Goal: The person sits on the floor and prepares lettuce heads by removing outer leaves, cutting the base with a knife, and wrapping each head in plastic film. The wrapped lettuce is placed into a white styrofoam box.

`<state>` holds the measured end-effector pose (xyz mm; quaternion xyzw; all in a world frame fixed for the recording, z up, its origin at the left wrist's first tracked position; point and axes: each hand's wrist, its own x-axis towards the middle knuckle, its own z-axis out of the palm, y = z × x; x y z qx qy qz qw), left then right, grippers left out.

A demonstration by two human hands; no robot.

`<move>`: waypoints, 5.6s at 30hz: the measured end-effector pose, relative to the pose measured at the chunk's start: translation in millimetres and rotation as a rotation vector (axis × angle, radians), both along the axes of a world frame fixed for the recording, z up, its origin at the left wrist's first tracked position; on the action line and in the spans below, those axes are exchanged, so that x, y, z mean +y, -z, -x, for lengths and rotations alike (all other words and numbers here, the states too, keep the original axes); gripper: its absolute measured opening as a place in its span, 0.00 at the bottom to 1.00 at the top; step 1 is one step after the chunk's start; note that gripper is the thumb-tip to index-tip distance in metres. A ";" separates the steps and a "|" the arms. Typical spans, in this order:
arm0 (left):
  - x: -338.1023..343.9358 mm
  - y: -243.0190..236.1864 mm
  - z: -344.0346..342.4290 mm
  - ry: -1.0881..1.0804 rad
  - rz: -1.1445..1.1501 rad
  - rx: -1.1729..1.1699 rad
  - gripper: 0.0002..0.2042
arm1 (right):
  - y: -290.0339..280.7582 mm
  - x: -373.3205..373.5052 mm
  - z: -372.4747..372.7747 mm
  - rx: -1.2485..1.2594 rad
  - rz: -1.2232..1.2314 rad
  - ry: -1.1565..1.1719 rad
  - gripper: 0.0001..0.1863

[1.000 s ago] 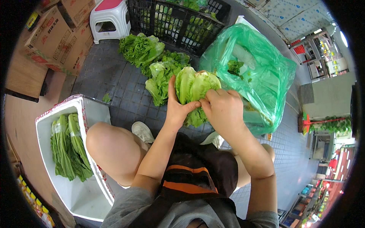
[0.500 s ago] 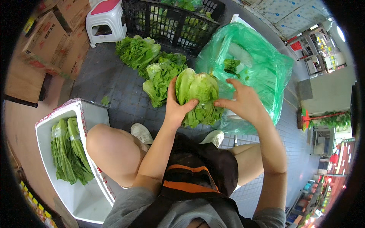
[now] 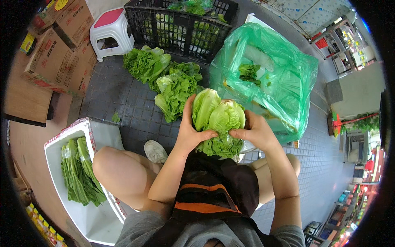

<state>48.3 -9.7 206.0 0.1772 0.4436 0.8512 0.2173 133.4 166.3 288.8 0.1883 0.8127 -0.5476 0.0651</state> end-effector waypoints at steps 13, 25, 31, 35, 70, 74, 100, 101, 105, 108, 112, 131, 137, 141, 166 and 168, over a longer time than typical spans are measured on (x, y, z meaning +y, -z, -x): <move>7.9 9.2 -8.3 -0.094 0.124 0.028 0.51 | 9.2 3.9 1.9 0.030 0.186 0.089 0.34; 12.2 23.7 -7.5 -0.026 0.117 0.070 0.54 | 18.8 14.6 1.1 0.043 0.206 0.104 0.35; 15.8 19.0 -18.5 0.060 0.063 -0.142 0.50 | 22.9 11.5 0.5 -0.025 0.165 0.098 0.38; 15.4 9.7 -14.3 0.106 0.030 -0.312 0.47 | 9.4 8.9 3.3 -0.107 -0.009 0.070 0.38; -44.7 24.7 -56.4 0.451 1.139 0.557 0.43 | 80.5 -29.5 23.8 -0.036 0.628 -0.030 0.19; -49.8 43.3 -39.7 0.238 1.137 0.445 0.43 | 48.0 -43.0 6.5 0.012 0.628 -0.272 0.19; -39.9 37.0 -17.7 0.339 0.461 -0.273 0.43 | 47.7 -17.7 24.7 -0.379 -0.301 -0.357 0.43; -41.1 36.1 -18.9 0.308 0.370 -0.367 0.42 | 48.3 -16.2 23.4 -0.319 -0.156 -0.329 0.40; -48.7 36.7 -14.7 0.269 0.036 -0.571 0.37 | -0.1 -1.8 19.1 -0.209 -0.025 -0.397 0.26; -50.1 30.3 -15.3 0.317 -0.093 -0.649 0.37 | -13.7 23.1 10.2 -0.169 0.059 -0.454 0.19; -44.6 11.3 -21.5 0.342 -0.235 -0.765 0.36 | 29.5 26.4 3.7 0.014 0.106 -0.391 0.13; -57.1 28.2 -31.6 0.179 -0.333 -0.766 0.33 | 128.5 -47.7 3.8 0.144 0.802 -0.120 0.08; -61.2 32.7 -37.3 0.122 -0.399 -0.750 0.34 | 256.2 -90.0 -28.2 -0.130 0.826 0.133 0.12; -71.9 50.2 -19.6 0.069 -0.477 -0.707 0.34 | 255.6 -26.2 -35.6 -0.282 -0.349 -0.273 0.09; -75.7 204.1 202.6 -0.305 1.494 -0.124 0.29 | 99.8 326.1 111.1 -0.248 -0.176 0.063 0.24; -88.7 210.8 220.8 -0.336 1.527 -0.346 0.23 | 169.1 339.0 150.6 -0.218 -0.506 -0.062 0.30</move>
